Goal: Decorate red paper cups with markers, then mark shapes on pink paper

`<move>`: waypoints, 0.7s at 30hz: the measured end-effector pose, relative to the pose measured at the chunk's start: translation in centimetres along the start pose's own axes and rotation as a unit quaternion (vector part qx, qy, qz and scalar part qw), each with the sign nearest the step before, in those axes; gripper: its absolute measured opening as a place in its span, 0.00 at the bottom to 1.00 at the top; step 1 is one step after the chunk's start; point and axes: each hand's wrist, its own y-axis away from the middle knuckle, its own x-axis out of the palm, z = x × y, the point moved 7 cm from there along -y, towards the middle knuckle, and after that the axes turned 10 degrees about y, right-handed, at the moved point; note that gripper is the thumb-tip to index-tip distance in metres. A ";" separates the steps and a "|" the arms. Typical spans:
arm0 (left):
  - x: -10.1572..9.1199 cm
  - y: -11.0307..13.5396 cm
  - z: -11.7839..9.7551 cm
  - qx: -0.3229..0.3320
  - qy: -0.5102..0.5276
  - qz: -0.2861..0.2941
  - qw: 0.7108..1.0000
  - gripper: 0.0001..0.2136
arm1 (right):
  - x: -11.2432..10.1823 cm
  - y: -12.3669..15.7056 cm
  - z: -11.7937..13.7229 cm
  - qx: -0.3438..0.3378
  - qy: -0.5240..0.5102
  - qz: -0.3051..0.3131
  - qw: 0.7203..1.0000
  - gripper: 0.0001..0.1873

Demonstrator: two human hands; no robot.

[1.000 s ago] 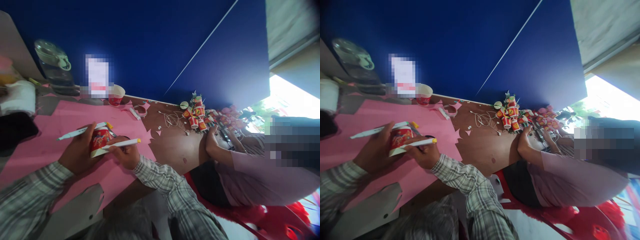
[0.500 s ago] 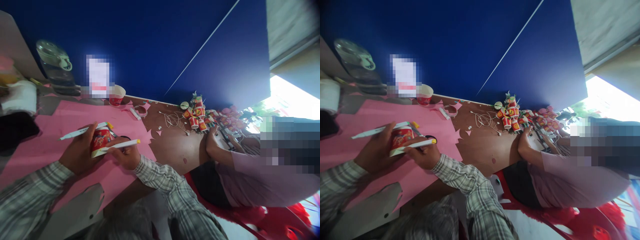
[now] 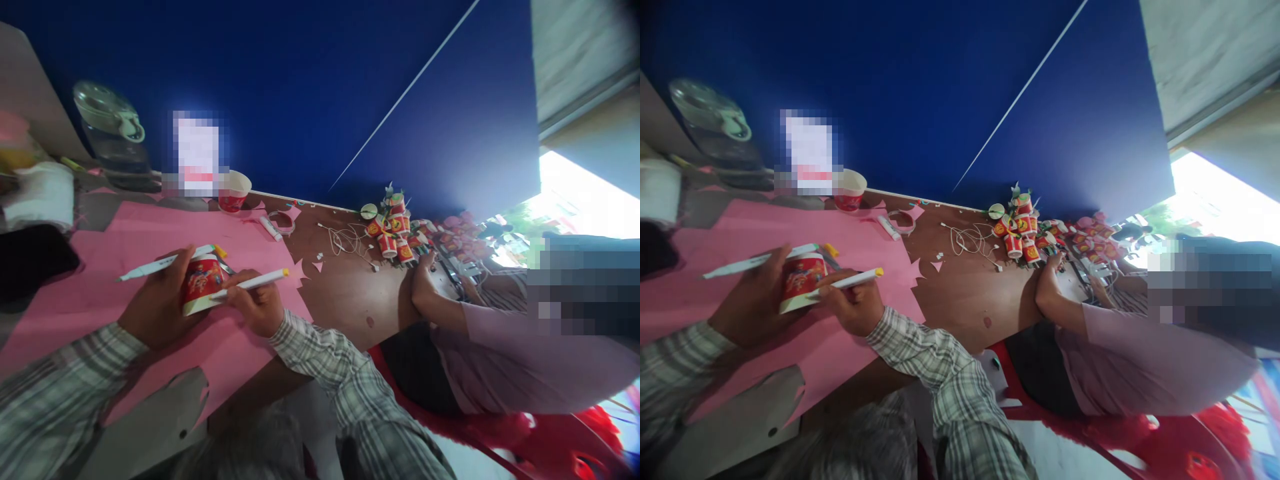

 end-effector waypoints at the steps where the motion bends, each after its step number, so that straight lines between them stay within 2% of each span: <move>1: -0.1 0.0 0.0 -0.004 0.011 -0.003 1.000 0.48 | 0.0 0.0 -0.1 0.004 -0.003 -0.002 1.000 0.11; 11: -0.1 0.0 0.2 -0.013 0.038 -0.005 0.999 0.50 | 0.2 -0.1 1.0 -0.016 0.003 0.000 1.000 0.09; 21: -0.4 0.1 -0.1 0.006 0.036 -0.026 0.999 0.49 | 0.0 0.0 -0.2 -0.001 0.026 -0.002 1.000 0.11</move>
